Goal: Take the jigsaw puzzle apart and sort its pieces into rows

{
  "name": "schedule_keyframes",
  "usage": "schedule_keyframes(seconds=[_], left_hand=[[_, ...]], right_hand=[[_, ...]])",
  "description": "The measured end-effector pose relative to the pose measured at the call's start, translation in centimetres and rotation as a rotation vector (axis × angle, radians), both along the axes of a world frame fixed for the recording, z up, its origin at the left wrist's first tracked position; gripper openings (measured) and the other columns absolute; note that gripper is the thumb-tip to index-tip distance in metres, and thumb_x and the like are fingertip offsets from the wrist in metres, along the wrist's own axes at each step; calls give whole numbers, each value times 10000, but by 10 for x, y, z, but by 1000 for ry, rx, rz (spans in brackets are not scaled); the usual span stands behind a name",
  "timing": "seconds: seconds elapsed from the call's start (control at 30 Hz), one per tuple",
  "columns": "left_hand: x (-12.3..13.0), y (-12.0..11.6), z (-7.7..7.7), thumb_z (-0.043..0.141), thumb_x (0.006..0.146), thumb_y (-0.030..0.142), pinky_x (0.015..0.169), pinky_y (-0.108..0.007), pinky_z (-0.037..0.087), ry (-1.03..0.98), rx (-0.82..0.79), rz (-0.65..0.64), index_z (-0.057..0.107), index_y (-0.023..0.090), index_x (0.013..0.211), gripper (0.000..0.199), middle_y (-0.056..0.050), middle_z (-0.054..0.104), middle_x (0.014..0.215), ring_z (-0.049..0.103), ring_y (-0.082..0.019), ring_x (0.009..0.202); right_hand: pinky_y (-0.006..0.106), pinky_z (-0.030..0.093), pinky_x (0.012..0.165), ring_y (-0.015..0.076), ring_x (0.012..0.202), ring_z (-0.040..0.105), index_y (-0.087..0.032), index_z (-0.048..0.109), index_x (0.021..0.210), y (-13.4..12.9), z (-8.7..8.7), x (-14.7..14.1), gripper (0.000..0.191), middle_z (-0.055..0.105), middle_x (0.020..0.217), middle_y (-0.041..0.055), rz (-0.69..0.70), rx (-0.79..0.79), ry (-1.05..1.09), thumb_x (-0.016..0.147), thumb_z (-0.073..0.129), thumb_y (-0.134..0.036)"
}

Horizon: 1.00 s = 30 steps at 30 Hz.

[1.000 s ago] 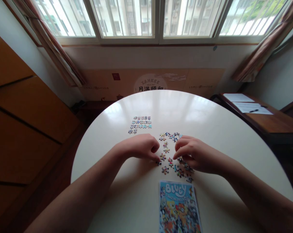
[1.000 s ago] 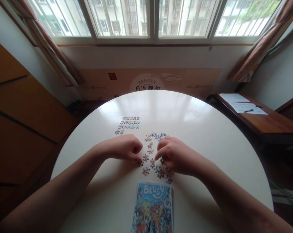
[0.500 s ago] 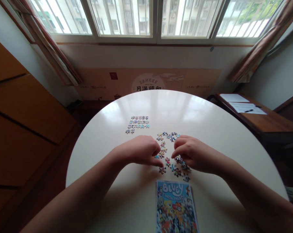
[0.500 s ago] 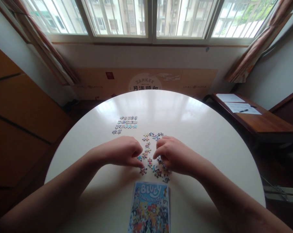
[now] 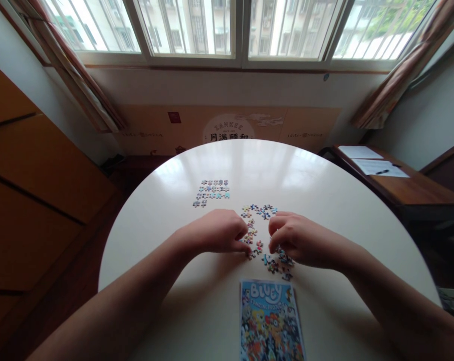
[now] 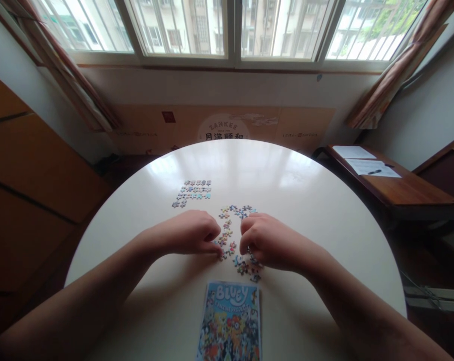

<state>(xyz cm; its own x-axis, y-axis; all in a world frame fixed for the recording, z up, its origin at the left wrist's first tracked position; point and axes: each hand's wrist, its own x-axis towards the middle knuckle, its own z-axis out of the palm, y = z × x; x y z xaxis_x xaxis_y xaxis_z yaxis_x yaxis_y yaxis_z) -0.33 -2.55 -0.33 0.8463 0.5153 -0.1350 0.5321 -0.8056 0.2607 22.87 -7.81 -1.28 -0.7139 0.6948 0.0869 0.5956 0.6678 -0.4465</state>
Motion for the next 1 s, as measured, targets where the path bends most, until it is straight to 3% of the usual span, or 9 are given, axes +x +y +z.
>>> schedule_keyframes(seconds=[0.37, 0.67, 0.93, 1.0], left_hand=[[-1, 1, 3, 712, 801, 356, 539, -258, 292, -101, -8, -26, 581, 181, 625, 280, 20, 576, 612, 465, -105, 572], [-3, 5, 0, 672, 840, 379, 552, -257, 298, -110, 11, -27, 573, 179, 614, 317, 14, 574, 598, 460, -104, 562], [0, -1, 0, 671, 839, 336, 564, -257, 324, -176, 13, -70, 581, 186, 642, 264, 23, 579, 626, 478, -101, 577], [2, -3, 0, 673, 832, 315, 568, -254, 335, -205, -5, -94, 593, 190, 661, 227, 24, 589, 644, 492, -100, 591]], right_hand=[[314, 381, 789, 155, 798, 543, -244, 732, 837, -11, 9, -1, 114, 652, 784, -2, 121, -2, -60, 808, 673, -151], [302, 398, 784, 151, 808, 561, -226, 722, 826, -10, 4, -2, 133, 675, 808, 3, 145, -56, -53, 813, 652, -114], [278, 427, 736, 152, 829, 593, -231, 738, 932, -4, 15, 13, 149, 691, 862, 25, -18, -6, 23, 869, 630, -151], [272, 434, 734, 150, 817, 606, -237, 748, 921, -6, 21, 19, 156, 699, 854, 22, 4, -60, -1, 854, 640, -146]])
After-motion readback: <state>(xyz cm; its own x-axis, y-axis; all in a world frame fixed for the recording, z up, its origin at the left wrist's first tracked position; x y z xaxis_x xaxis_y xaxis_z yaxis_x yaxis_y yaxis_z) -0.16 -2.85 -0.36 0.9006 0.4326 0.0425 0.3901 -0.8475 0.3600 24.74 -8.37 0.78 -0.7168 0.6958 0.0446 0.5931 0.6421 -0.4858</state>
